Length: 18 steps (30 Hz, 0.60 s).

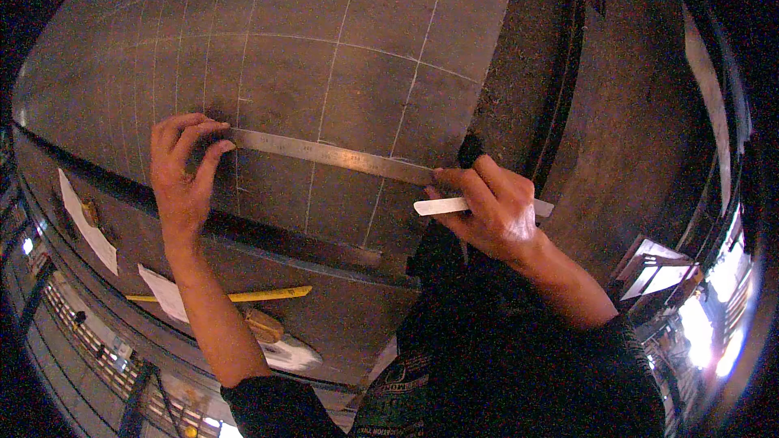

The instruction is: The person measures a large metal sheet with a tape measure and marks points with a white marker. Then the person uses a metal square to draw straight lines across the sheet, creating a grid pattern.

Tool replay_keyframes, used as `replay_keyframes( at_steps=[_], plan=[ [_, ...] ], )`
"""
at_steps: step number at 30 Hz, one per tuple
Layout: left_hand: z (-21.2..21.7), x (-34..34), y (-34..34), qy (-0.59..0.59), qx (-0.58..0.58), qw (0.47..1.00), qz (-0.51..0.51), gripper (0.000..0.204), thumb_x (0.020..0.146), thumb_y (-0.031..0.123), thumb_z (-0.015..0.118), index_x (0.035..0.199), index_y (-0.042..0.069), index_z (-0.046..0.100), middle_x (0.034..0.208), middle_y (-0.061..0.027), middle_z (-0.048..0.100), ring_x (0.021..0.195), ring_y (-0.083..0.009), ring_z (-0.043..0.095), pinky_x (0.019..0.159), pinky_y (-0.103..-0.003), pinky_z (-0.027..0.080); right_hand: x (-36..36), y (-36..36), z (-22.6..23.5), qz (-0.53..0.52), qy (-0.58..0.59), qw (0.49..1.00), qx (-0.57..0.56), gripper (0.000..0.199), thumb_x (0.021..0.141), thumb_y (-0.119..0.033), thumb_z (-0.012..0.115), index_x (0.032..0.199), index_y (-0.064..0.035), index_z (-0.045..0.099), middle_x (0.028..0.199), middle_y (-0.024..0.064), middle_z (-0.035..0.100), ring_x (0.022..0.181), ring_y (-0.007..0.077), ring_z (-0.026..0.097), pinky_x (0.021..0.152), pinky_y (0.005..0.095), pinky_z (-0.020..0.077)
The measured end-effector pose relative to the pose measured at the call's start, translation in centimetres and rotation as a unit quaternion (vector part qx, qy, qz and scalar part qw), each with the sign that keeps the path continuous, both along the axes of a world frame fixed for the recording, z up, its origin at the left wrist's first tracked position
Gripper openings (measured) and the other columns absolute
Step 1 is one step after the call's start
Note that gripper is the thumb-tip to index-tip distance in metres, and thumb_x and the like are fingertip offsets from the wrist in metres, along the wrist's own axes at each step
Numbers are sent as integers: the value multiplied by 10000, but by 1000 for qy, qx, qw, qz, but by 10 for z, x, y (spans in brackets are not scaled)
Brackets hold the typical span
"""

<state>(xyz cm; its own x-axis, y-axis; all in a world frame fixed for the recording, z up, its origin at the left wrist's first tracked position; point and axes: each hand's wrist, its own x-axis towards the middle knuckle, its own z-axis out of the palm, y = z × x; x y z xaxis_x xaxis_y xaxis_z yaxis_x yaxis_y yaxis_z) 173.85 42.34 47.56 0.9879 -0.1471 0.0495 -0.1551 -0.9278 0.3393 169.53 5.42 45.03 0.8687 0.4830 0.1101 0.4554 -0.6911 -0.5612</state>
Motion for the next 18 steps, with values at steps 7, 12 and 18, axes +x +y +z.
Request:
replay_keyframes(
  at_steps=[7, 12, 18],
  plan=[
    [-2, -3, 3, 5, 2, 1000, -20, 196, 779, 110, 736, 968, 85, 691, 1049, -83, 620, 1047, -287, 557, 930, -391, 441, -3, 3, -1, 0, -20, 1000, 15, 320, 693, -217, 846, 934, -93, 677, 673, 34, 484, 496, 191, 518, 432, 336, 421],
    [0, -1, 2, 13, 4, 1000, -22, 175, 797, 125, 721, 963, 85, 684, 1061, -90, 617, 1064, -300, 546, 934, -402, 434, -3, 2, -1, 1, -23, 1000, 15, 340, 672, -202, 872, 936, -86, 691, 655, 33, 492, 488, 181, 508, 424, 328, 403],
    [2, 4, 1, 22, 16, 999, -32, 180, 824, 145, 700, 991, 85, 671, 1091, -104, 613, 1087, -317, 536, 954, -415, 413, -1, 1, 1, 1, -11, 1000, 8, 342, 668, -201, 875, 929, -87, 686, 659, 36, 501, 503, 185, 524, 424, 330, 403]
  ],
)
